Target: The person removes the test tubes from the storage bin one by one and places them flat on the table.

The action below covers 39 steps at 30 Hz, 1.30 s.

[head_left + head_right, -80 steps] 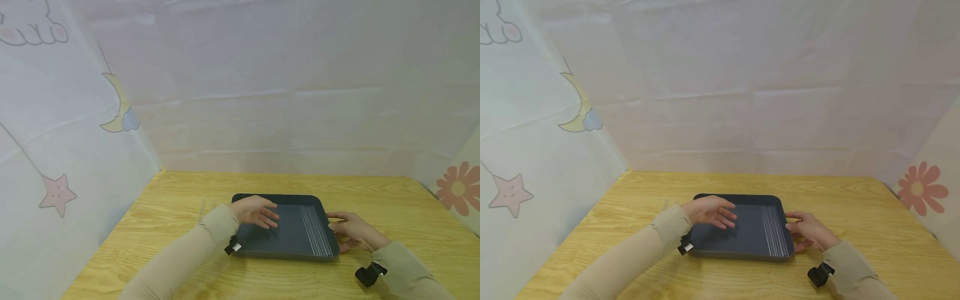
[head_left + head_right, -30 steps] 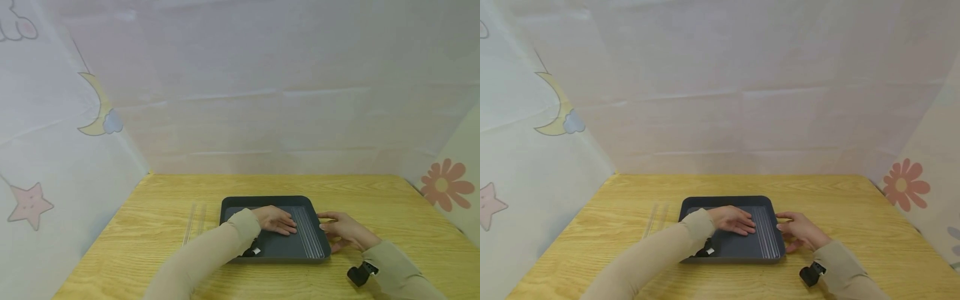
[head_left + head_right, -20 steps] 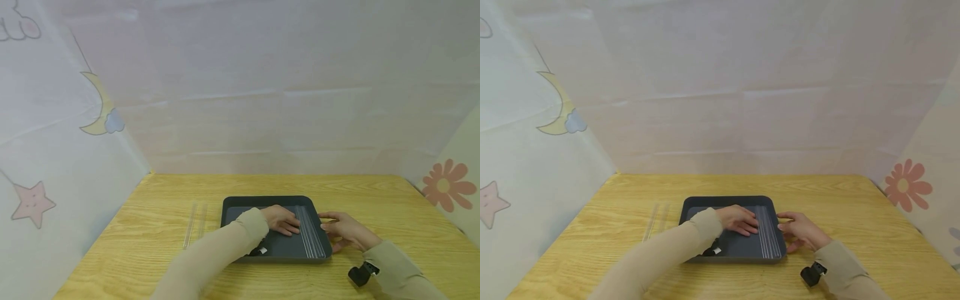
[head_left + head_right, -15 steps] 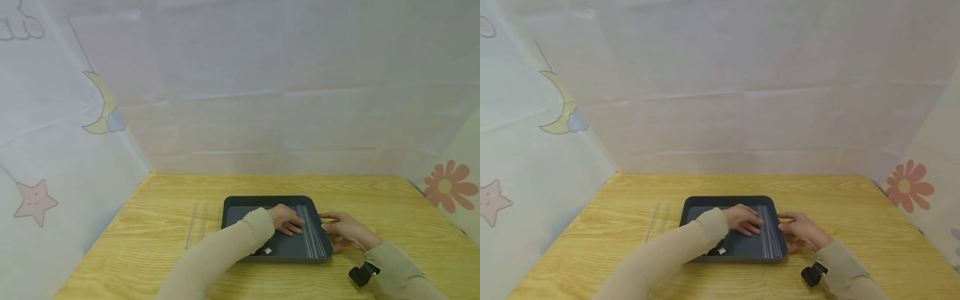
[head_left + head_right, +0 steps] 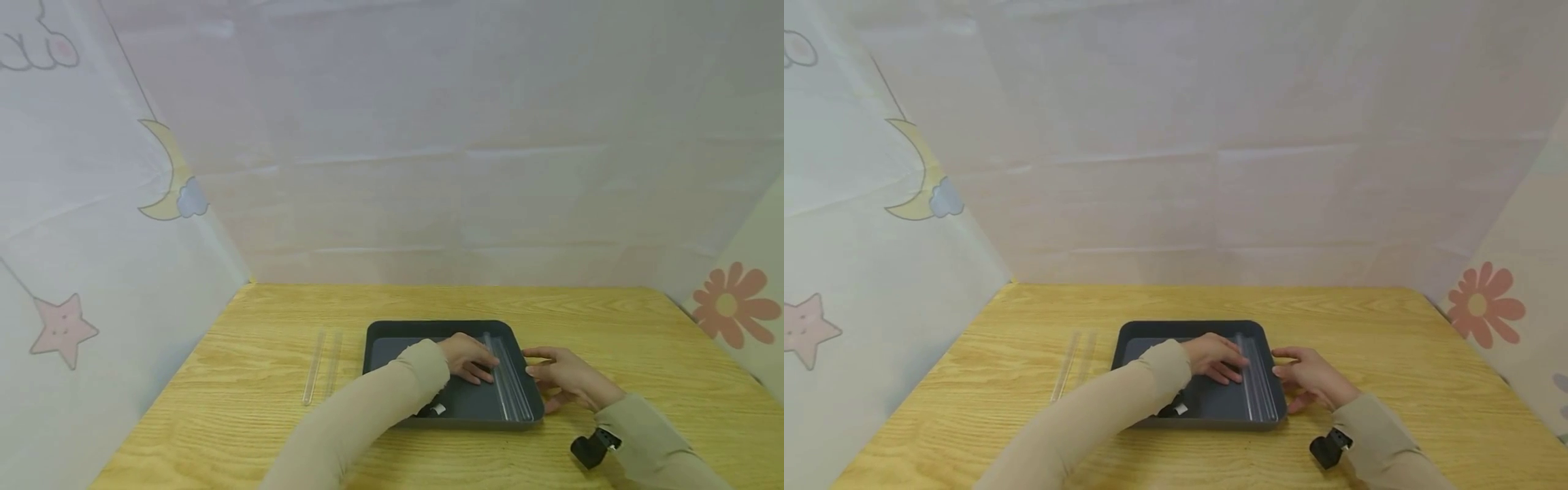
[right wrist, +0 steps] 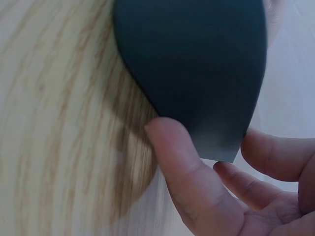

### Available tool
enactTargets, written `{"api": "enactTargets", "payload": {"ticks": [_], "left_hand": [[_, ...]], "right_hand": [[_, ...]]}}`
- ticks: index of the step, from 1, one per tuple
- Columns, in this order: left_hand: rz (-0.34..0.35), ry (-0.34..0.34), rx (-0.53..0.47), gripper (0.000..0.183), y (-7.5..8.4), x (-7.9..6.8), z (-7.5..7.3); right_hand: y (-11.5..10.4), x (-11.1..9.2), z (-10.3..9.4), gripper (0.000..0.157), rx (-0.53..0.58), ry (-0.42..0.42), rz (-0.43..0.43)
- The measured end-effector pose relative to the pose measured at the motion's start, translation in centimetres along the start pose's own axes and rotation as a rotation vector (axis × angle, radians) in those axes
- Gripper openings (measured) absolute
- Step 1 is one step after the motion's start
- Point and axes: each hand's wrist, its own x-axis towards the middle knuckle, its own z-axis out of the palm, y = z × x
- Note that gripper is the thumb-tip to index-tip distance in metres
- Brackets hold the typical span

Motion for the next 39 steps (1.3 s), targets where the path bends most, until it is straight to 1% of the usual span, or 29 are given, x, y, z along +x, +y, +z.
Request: {"api": "enactTargets", "payload": {"ticks": [3,6,11,15,22,32,39], "left_hand": [[-0.005,-0.041,-0.031,0.036,0.2,-0.1,-0.6],[0.004,-0.078,-0.052,0.04,0.3,-0.3,-1.2],[0.033,-0.111,-0.063,0.044,0.7,-0.9,-2.1],[0.045,-0.114,-0.068,0.048,1.0,-1.4,-2.7],[0.062,-0.107,-0.079,0.047,1.4,-2.6,-3.9],[0.101,-0.107,-0.045,0.046,1.5,-4.0,-5.8],[0.123,-0.089,-0.042,0.046,1.3,-5.0,-6.6]], "right_hand": [[0.0,0.2,-0.1,0.057,0.007,-0.002,0.004],[0.0,0.4,-0.1,0.057,-0.004,-0.004,-0.003],[0.1,0.6,-0.4,0.057,-0.02,-0.003,-0.004],[0.0,0.7,-0.5,0.057,-0.025,0.001,0.007],[-0.1,0.8,-0.6,0.057,-0.02,-0.005,0.006],[0.0,1.1,-0.6,0.057,0.014,0.014,0.002],[0.0,1.0,-0.9,0.058,-0.022,0.02,0.005]]}}
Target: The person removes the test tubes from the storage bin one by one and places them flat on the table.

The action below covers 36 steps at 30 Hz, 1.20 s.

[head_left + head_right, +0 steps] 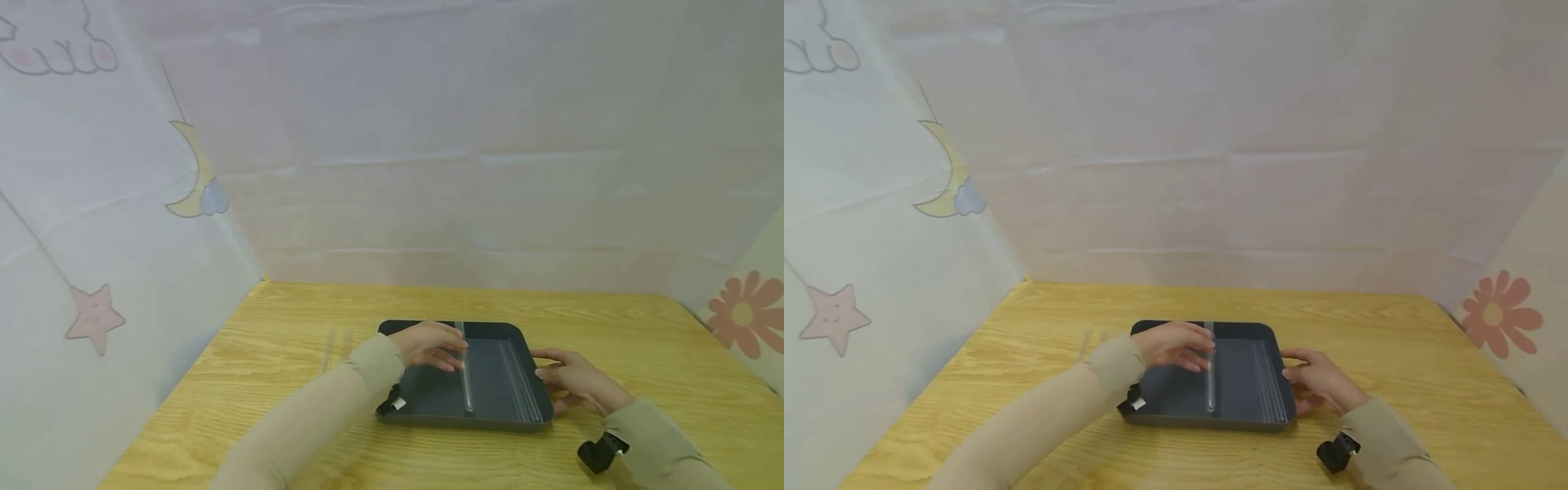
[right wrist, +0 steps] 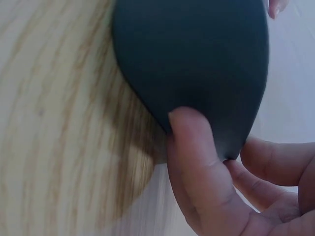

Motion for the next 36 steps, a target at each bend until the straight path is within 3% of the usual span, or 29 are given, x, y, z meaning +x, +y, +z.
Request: {"api": "enactTargets", "payload": {"ticks": [15,36], "left_hand": [[0.021,0.019,-0.013,0.046,0.4,-2.2,-1.6],[0.033,0.04,-0.014,0.047,-0.6,-3.6,-4.1]], "right_hand": [[0.1,0.1,-0.1,0.057,0.029,0.012,0.015],[0.2,0.3,-0.1,0.056,0.022,0.024,0.005]]}}
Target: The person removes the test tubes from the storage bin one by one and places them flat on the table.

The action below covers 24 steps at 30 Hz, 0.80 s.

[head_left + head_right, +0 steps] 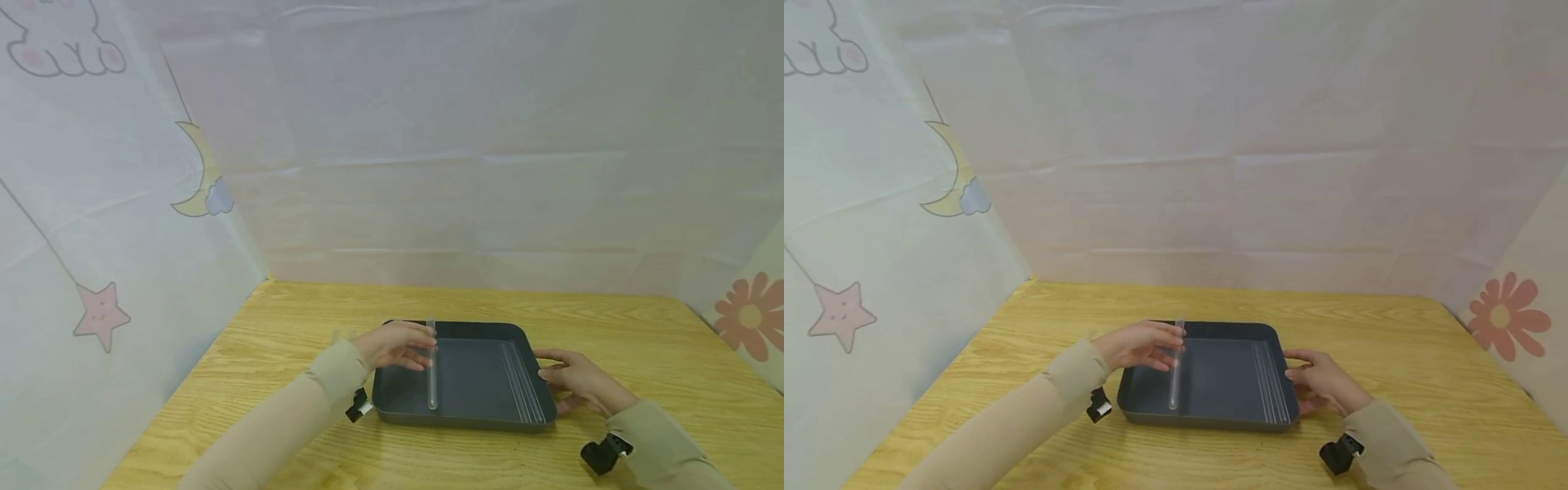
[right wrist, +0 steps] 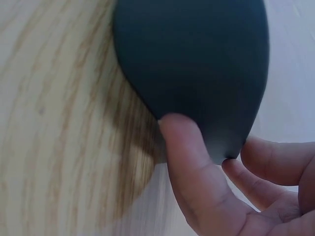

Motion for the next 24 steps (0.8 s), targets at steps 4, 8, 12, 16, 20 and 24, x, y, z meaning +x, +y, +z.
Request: {"api": "enactTargets", "payload": {"ticks": [4,8,12,16,20,24], "left_hand": [[-0.007,0.004,0.006,0.048,-0.3,-0.4,-0.4],[-0.006,0.006,0.022,0.049,-0.5,-0.8,-0.9],[0.0,0.005,0.025,0.049,-0.7,-1.1,-1.4],[0.001,0.015,0.018,0.05,-0.9,-1.2,-1.9],[0.004,0.024,0.016,0.051,-1.1,-1.5,-2.4],[0.007,0.026,0.02,0.052,-1.3,-1.8,-2.7]], "right_hand": [[0.1,0.1,0.0,0.056,0.002,-0.005,0.01],[0.0,0.0,0.0,0.056,-0.004,-0.014,0.002],[0.0,-0.1,-0.1,0.057,-0.012,-0.012,-0.007],[0.1,-0.2,-0.1,0.057,-0.007,-0.008,-0.004],[0.1,-0.2,0.0,0.057,0.0,-0.003,-0.002],[0.1,-0.2,0.0,0.056,-0.014,-0.005,-0.01]]}}
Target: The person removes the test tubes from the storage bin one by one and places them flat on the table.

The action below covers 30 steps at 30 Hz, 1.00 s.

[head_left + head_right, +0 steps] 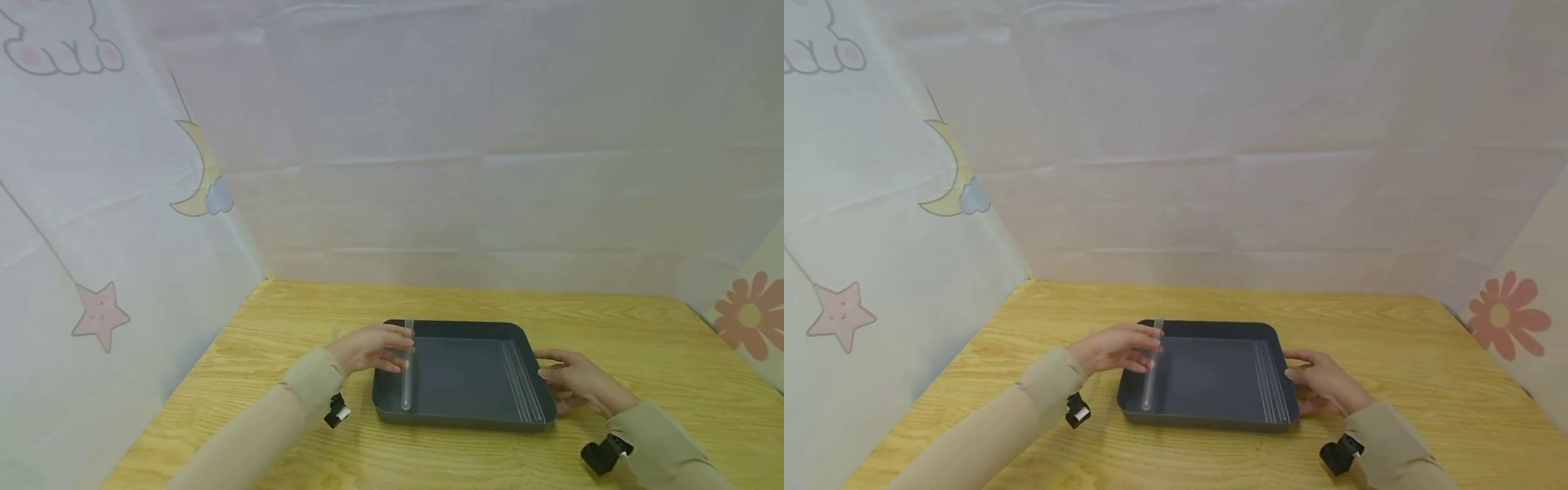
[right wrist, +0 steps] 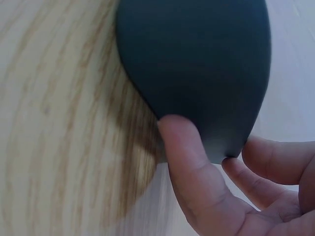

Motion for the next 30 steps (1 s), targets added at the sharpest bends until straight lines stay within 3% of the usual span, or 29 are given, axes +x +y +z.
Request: {"api": "enactTargets", "payload": {"ticks": [19,30], "left_hand": [[0.015,0.024,0.002,0.054,-1.2,-2.2,-2.3],[0.035,0.078,-0.017,0.055,-2.0,-3.0,-3.8]], "right_hand": [[0.2,0.1,-0.1,0.056,0.015,-0.014,0.01],[0.2,0.1,-0.1,0.057,0.019,-0.015,0.009]]}}
